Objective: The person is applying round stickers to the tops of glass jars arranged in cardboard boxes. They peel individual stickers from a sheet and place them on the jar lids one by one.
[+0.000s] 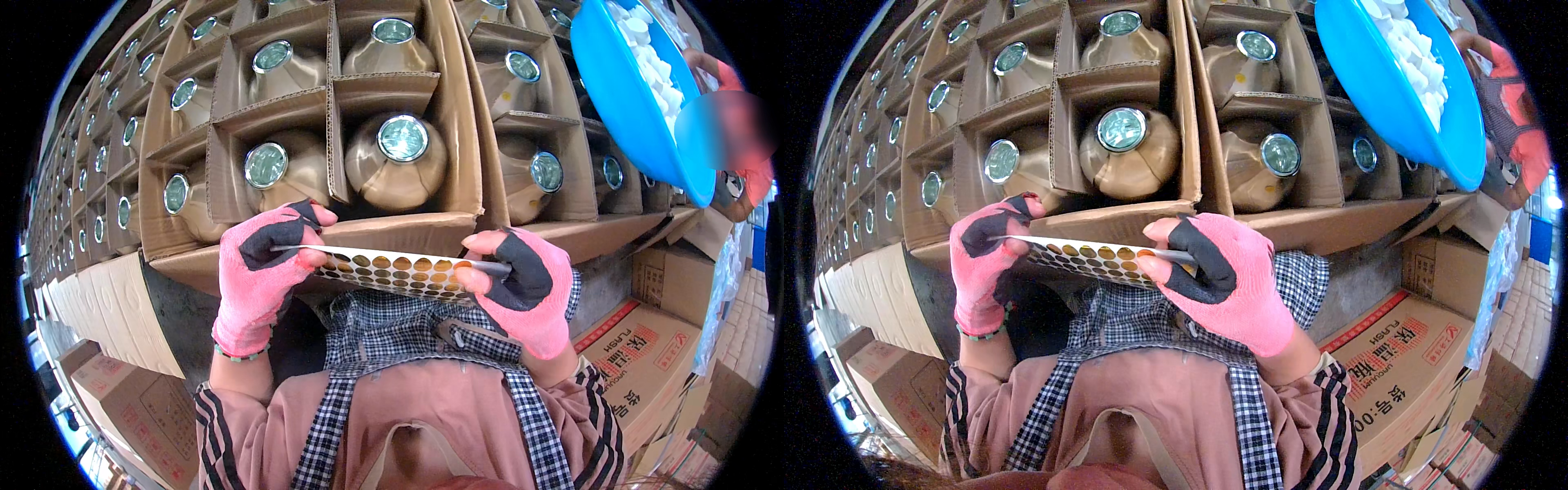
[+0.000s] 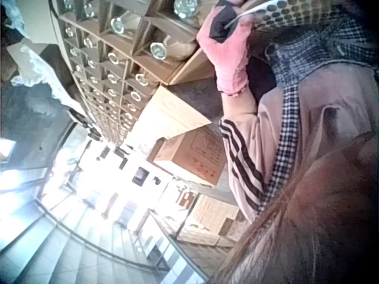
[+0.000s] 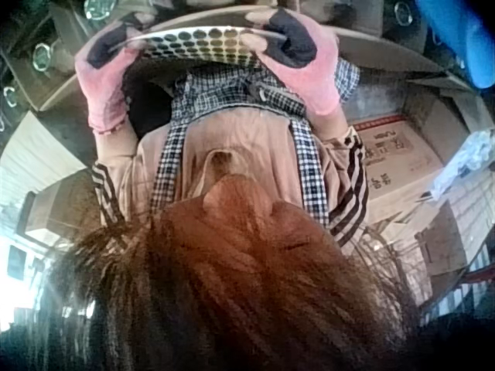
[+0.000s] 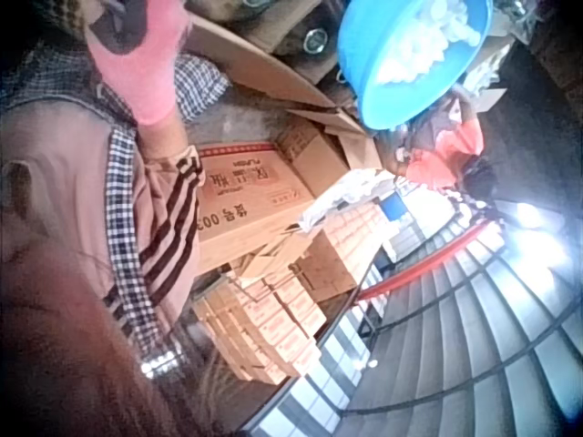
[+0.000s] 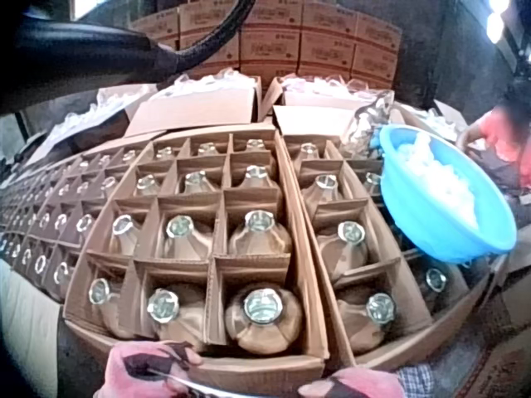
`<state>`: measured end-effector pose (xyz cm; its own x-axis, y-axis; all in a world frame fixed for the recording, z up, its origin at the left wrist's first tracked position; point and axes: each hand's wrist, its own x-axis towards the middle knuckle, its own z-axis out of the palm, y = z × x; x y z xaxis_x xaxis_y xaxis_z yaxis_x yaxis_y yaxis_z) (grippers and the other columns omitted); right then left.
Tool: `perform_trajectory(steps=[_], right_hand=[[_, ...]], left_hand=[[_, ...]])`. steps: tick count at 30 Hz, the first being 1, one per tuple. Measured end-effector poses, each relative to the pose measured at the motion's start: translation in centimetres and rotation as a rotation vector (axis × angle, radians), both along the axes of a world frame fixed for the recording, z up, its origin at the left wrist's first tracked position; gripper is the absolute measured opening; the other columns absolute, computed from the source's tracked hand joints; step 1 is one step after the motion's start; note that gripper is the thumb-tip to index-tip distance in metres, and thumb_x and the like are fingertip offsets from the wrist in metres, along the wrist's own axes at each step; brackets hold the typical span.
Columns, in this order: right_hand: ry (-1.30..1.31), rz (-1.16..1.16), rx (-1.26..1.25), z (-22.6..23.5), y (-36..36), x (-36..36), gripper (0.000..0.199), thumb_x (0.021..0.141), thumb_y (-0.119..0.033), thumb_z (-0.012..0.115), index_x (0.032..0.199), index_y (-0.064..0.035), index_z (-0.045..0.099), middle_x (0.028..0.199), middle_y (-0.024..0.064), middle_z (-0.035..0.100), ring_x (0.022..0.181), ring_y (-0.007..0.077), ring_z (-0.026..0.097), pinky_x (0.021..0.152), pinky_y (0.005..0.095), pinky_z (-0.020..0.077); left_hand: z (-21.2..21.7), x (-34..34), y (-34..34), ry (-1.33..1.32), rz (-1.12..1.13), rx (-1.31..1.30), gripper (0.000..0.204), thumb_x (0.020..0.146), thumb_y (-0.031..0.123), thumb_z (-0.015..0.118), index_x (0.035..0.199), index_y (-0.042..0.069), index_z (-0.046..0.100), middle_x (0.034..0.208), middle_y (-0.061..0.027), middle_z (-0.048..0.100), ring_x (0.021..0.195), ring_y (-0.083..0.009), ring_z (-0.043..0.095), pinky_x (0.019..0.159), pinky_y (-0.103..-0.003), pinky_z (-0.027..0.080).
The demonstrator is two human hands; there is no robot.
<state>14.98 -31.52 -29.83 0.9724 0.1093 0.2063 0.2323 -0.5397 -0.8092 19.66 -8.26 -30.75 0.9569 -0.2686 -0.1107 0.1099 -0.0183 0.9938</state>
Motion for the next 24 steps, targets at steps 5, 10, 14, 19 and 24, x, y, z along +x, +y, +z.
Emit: perform_trajectory(steps=[5, 10, 14, 19, 24], right_hand=[[-0.232, 0.075, -0.097, -1.2, -0.3, 0.0, 0.024, 0.057, -0.005, 0.067, 0.079, -0.0073, 0.059, 0.074, 0.0066, 0.058, 0.065, 0.0238, 0.056, 0.058, 0.0314, 0.0455], [-0.308, 0.113, -0.183, -1.1, -0.1, -0.1, 0.024, 0.055, -0.002, 0.064, 0.078, -0.0054, 0.059, 0.081, 0.0088, 0.058, 0.070, 0.0246, 0.057, 0.060, 0.0321, 0.0460], [-0.428, 0.181, -0.271, -1.1, -0.2, 0.3, 0.023, 0.055, -0.003, 0.063, 0.078, -0.0025, 0.060, 0.082, 0.0112, 0.058, 0.070, 0.0246, 0.057, 0.059, 0.0316, 0.0459], [-0.441, 0.156, -0.265, -1.5, 0.3, 0.5, 0.022, 0.055, -0.002, 0.063, 0.077, -0.0032, 0.060, 0.083, 0.0114, 0.058, 0.070, 0.0242, 0.057, 0.060, 0.0318, 0.0462], [-0.168, 0.011, -0.164, -0.8, 0.8, 0.0, 0.021, 0.058, -0.004, 0.069, 0.077, -0.0053, 0.060, 0.081, 0.0083, 0.060, 0.070, 0.0236, 0.057, 0.061, 0.0308, 0.0469]], left_hand=[[0.1, 0.2, -0.1, 0.004, -0.020, 0.063, 0.008, 0.061, 0.001, 0.062, 0.065, -0.004, 0.057, 0.075, -0.0108, 0.057, 0.083, -0.0173, 0.053, 0.065, -0.023, 0.040], [-0.2, 0.2, 0.2, 0.055, -0.031, 0.015, 0.009, 0.062, 0.002, 0.062, 0.066, -0.004, 0.056, 0.071, -0.0080, 0.056, 0.084, -0.0176, 0.053, 0.070, -0.025, 0.040], [-0.4, 0.4, 0.2, 0.132, -0.019, -0.019, 0.009, 0.064, 0.003, 0.061, 0.067, -0.004, 0.056, 0.070, -0.0074, 0.055, 0.083, -0.0177, 0.053, 0.073, -0.026, 0.039], [-0.4, 0.6, 0.4, 0.219, 0.021, -0.099, 0.010, 0.065, 0.005, 0.061, 0.068, -0.003, 0.057, 0.070, -0.0079, 0.056, 0.082, -0.0176, 0.053, 0.076, -0.027, 0.040], [-0.6, 0.6, 0.7, 0.222, 0.016, -0.122, 0.011, 0.064, 0.005, 0.063, 0.068, -0.003, 0.057, 0.071, -0.0087, 0.056, 0.080, -0.0180, 0.054, 0.075, -0.028, 0.041]])
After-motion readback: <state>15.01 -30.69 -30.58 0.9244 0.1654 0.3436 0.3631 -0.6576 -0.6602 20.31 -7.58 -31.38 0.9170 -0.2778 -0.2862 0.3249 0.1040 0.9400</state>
